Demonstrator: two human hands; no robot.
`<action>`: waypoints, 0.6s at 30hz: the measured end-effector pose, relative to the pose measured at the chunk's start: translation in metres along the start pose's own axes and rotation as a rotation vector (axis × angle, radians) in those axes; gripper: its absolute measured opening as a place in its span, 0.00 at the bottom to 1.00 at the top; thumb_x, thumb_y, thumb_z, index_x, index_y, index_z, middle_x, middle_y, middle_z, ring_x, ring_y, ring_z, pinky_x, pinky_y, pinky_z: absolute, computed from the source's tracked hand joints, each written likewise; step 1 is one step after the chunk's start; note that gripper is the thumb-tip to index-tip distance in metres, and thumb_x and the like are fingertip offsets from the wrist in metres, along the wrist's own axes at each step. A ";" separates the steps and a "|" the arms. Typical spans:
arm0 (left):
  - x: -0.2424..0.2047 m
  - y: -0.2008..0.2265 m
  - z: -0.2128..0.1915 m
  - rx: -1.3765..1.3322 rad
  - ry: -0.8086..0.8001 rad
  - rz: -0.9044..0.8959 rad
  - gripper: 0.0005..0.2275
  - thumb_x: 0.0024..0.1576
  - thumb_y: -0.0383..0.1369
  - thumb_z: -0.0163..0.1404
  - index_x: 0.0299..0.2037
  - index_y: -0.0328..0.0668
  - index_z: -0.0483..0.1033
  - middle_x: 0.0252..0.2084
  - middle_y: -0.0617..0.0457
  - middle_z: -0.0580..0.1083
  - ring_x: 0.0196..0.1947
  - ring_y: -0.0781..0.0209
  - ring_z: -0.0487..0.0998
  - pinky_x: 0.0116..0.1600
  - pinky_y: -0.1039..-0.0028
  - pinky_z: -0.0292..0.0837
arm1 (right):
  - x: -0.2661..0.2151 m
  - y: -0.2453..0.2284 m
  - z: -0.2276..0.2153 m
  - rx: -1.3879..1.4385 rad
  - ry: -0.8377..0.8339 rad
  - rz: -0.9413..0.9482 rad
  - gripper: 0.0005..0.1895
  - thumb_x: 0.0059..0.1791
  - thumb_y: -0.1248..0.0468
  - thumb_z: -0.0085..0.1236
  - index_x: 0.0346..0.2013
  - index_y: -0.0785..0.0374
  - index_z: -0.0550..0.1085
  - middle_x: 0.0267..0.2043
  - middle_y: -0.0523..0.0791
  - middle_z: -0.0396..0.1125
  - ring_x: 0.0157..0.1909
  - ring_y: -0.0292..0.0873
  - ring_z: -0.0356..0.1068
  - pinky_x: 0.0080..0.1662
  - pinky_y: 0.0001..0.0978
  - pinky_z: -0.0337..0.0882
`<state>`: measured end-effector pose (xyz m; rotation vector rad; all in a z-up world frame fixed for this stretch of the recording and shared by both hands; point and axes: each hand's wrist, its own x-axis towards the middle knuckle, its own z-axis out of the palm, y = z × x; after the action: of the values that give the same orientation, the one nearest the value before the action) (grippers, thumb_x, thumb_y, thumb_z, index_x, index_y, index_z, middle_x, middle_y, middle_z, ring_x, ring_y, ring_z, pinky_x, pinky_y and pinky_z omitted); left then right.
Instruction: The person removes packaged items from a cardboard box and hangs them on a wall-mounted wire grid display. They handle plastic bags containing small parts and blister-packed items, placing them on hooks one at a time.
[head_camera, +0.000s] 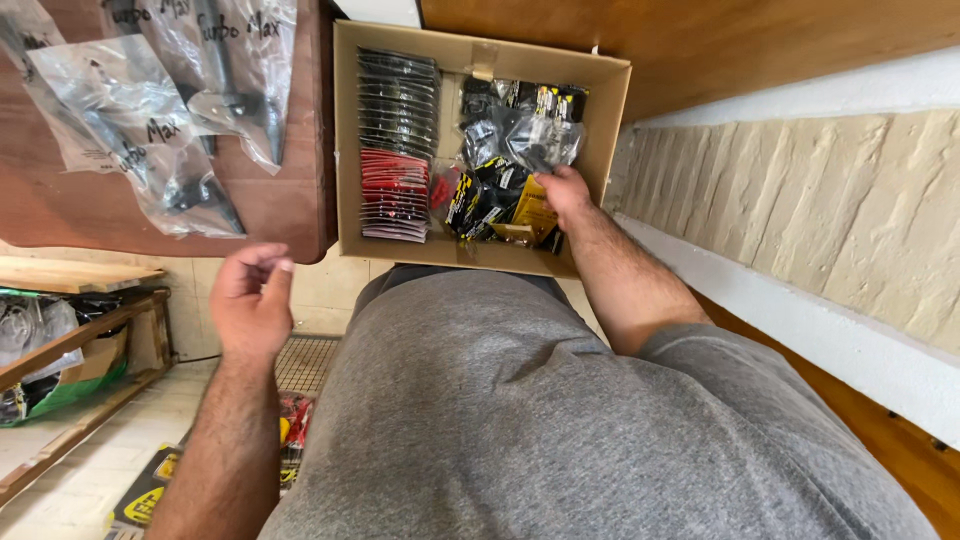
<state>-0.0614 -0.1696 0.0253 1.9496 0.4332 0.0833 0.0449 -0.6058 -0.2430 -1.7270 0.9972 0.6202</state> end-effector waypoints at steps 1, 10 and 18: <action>-0.002 0.002 0.005 -0.006 0.010 0.007 0.10 0.62 0.15 0.54 0.49 0.35 0.78 0.38 0.47 0.76 0.34 0.63 0.74 0.44 0.74 0.72 | -0.010 -0.009 -0.003 -0.002 -0.001 -0.013 0.37 0.44 0.50 0.71 0.64 0.59 0.70 0.60 0.58 0.65 0.49 0.56 0.76 0.41 0.44 0.83; 0.007 -0.011 0.062 0.025 -0.140 0.171 0.12 0.53 0.25 0.63 0.47 0.43 0.81 0.38 0.47 0.78 0.41 0.51 0.82 0.51 0.65 0.78 | -0.152 -0.096 -0.017 0.234 -0.419 -0.482 0.22 0.51 0.65 0.59 0.60 0.61 0.75 0.65 0.59 0.64 0.67 0.56 0.62 0.66 0.52 0.62; 0.021 0.041 0.083 0.195 -0.441 0.357 0.42 0.43 0.39 0.70 0.69 0.37 0.62 0.63 0.34 0.69 0.67 0.35 0.67 0.73 0.48 0.57 | -0.302 -0.171 -0.021 0.372 -1.165 -0.839 0.53 0.41 0.49 0.67 0.67 0.84 0.57 0.71 0.54 0.51 0.68 0.50 0.59 0.67 0.62 0.61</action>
<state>-0.0099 -0.2498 0.0250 2.1442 -0.2062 -0.1644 0.0293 -0.4984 0.0869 -0.9908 -0.4100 0.6556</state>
